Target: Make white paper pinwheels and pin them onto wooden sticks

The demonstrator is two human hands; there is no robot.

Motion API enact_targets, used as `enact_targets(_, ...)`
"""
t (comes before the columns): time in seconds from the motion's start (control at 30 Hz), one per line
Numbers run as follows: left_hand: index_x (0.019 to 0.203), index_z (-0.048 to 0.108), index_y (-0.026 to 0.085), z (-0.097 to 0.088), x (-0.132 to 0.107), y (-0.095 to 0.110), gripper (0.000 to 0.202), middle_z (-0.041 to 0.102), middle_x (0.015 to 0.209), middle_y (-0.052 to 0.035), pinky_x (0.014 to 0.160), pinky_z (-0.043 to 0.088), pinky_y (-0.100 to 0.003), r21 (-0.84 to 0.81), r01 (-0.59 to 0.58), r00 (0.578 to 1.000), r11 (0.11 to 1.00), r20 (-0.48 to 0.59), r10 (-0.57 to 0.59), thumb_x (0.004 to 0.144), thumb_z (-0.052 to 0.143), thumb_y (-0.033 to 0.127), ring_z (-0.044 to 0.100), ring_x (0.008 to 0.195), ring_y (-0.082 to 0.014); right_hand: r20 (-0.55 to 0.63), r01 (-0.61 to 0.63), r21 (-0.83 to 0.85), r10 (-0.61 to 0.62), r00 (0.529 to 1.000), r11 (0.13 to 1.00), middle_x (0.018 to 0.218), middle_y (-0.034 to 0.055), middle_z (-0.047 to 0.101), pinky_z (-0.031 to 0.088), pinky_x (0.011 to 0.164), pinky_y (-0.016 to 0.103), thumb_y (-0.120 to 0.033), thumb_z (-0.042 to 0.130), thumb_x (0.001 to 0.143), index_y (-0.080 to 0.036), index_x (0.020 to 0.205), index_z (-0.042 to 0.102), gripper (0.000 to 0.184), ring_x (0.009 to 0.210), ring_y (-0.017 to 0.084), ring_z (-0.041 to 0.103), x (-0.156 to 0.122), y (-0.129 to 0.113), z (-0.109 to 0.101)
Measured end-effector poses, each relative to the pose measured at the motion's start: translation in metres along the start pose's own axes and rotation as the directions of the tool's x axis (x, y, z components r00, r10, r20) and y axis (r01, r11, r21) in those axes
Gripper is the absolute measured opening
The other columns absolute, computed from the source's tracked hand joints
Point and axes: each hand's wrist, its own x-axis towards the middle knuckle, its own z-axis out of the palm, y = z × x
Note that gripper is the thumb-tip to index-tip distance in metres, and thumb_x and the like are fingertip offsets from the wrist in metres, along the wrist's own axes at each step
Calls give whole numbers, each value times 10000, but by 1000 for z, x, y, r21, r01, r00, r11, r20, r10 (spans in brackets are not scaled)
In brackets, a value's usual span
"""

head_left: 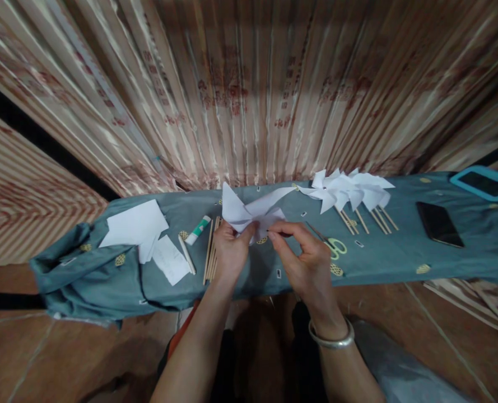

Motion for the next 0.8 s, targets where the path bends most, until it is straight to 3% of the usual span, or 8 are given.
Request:
enact_targets(0.23, 783, 736, 153, 0, -4, -4, 183, 757, 775, -36, 670, 510, -271, 29, -2, 999, 1000, 51, 0, 618, 757, 232, 668, 695, -181, 1, -114, 10, 114, 993, 993, 871, 10, 727, 535, 785, 299, -231, 620, 855, -227, 913, 677, 81, 802, 166, 666, -2, 15, 9)
enact_targets(0.57, 780, 751, 149, 0, -7, -1, 184, 770, 811, -50, 719, 542, -307, 19, 3, 994, 1000, 108, -5, 622, 761, 243, 699, 736, -205, 38, -153, 48, 151, 988, 987, 806, -4, 725, 527, 744, 280, -212, 647, 830, -216, 849, 669, 29, 750, 154, 659, 1, 17, 7)
enact_targets(0.8, 816, 752, 145, -4, -7, 0, 206, 775, 845, -57, 737, 546, -316, 84, -34, 990, 996, 140, 22, 640, 756, 253, 706, 767, -211, 51, -108, 29, 107, 993, 994, 781, -13, 713, 519, 728, 270, -185, 652, 827, -218, 817, 662, 36, 728, 147, 648, 3, 16, 4)
